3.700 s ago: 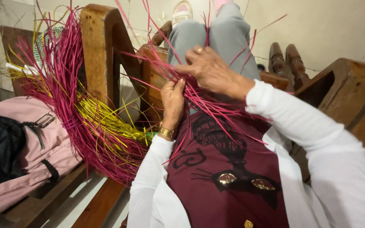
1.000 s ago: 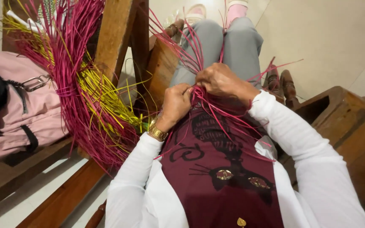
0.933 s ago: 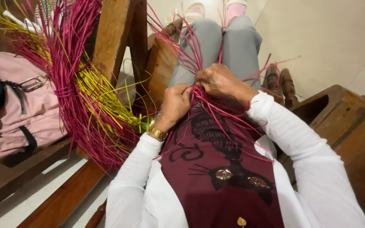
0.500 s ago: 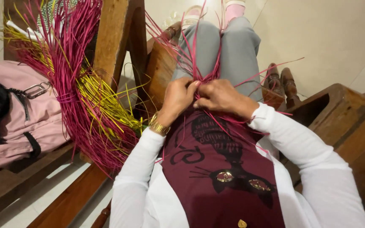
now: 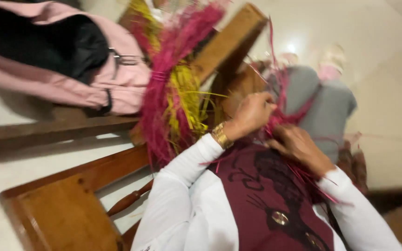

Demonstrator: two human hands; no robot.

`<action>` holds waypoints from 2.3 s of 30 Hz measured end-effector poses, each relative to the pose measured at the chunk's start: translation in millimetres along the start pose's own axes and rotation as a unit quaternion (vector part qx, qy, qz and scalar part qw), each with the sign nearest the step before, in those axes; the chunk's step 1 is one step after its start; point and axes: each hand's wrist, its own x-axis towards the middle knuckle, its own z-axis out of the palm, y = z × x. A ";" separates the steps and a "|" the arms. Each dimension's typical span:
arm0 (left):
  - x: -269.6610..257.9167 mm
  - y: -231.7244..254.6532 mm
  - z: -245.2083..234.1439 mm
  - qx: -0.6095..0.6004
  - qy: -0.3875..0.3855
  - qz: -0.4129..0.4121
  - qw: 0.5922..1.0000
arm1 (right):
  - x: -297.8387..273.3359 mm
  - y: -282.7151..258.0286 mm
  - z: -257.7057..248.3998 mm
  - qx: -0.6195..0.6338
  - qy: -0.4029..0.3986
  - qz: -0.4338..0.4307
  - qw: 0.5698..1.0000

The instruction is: A person is weaving colored strands together to create a patterned craft item.

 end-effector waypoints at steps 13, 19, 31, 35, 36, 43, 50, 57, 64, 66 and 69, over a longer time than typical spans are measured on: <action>-25.2 -42.4 -203.1 -0.018 0.303 -0.047 0.952 | -114.9 124.8 -91.2 0.248 0.209 0.265 0.908; -10.0 -87.3 -224.5 0.054 0.254 -0.233 0.937 | -71.7 86.1 -127.5 0.139 0.250 0.257 0.923; -22.9 -98.3 -206.0 -0.109 0.238 -0.131 0.956 | 137.9 -85.4 -127.8 0.043 0.086 -0.139 0.986; -21.1 -115.3 -191.5 -0.147 0.253 -0.165 0.942 | 189.6 -71.5 -73.1 0.068 0.104 -0.205 0.971; -21.3 -116.1 -190.3 -0.154 0.254 -0.171 0.940 | 201.1 -63.3 -57.2 0.060 0.127 -0.232 0.962; -21.0 -119.9 -191.4 -0.219 0.233 -0.188 0.929 | 237.1 -102.3 -53.2 0.012 0.255 -0.333 0.908; -19.8 -117.5 -191.7 -0.238 0.229 -0.183 0.926 | 261.7 -111.2 -43.9 -0.037 0.244 -0.374 0.894; -17.8 -132.3 -180.2 -0.246 0.219 -0.211 0.921 | 248.7 -98.9 -29.0 -0.116 0.260 -0.329 0.900; -18.4 -120.3 -178.7 -0.246 0.231 -0.178 0.924 | 244.4 -97.9 -28.3 -0.144 0.273 -0.320 0.895; -18.8 -118.6 -177.2 -0.248 0.236 -0.168 0.924 | 241.8 -103.0 -31.7 -0.144 0.282 -0.308 0.897; -18.0 -119.5 -177.0 -0.243 0.233 -0.161 0.928 | 241.9 -106.4 -32.2 -0.100 0.291 -0.287 0.907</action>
